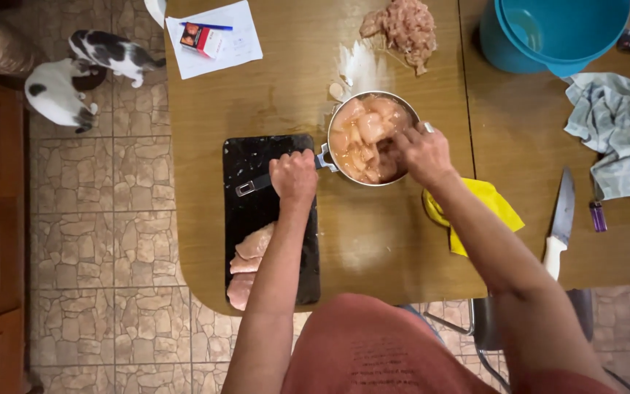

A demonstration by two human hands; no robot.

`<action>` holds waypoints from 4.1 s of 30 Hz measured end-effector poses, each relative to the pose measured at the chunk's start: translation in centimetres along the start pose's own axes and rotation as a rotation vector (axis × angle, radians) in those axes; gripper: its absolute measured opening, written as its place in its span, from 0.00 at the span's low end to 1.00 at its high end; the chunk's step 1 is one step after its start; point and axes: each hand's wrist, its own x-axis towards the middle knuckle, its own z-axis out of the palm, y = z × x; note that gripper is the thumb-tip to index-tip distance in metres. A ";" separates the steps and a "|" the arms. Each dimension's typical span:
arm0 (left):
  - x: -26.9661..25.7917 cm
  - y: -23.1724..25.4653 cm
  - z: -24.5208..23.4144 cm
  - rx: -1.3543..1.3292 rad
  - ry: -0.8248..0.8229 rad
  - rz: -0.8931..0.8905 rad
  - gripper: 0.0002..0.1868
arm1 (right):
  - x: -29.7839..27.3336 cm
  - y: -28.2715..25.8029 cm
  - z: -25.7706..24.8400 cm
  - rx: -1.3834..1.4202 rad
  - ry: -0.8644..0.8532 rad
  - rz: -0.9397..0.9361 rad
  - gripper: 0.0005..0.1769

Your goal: A person slices chicken breasts on a cutting board, wipes the table with a yellow cloth, and moves a large wooden tray onto the table.

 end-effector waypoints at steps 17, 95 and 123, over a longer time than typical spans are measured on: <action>-0.8 -0.1 0.4 -0.023 -0.049 -0.012 0.07 | 1.0 2.3 -8.0 0.156 -0.249 -0.129 0.05; 2.7 5.3 -7.9 -0.062 0.084 -0.166 0.37 | -17.7 -15.3 -0.4 0.412 -0.234 0.403 0.21; -9.7 1.9 -16.1 -0.484 0.014 -0.118 0.38 | -21.5 -10.4 -17.8 0.996 0.036 1.683 0.24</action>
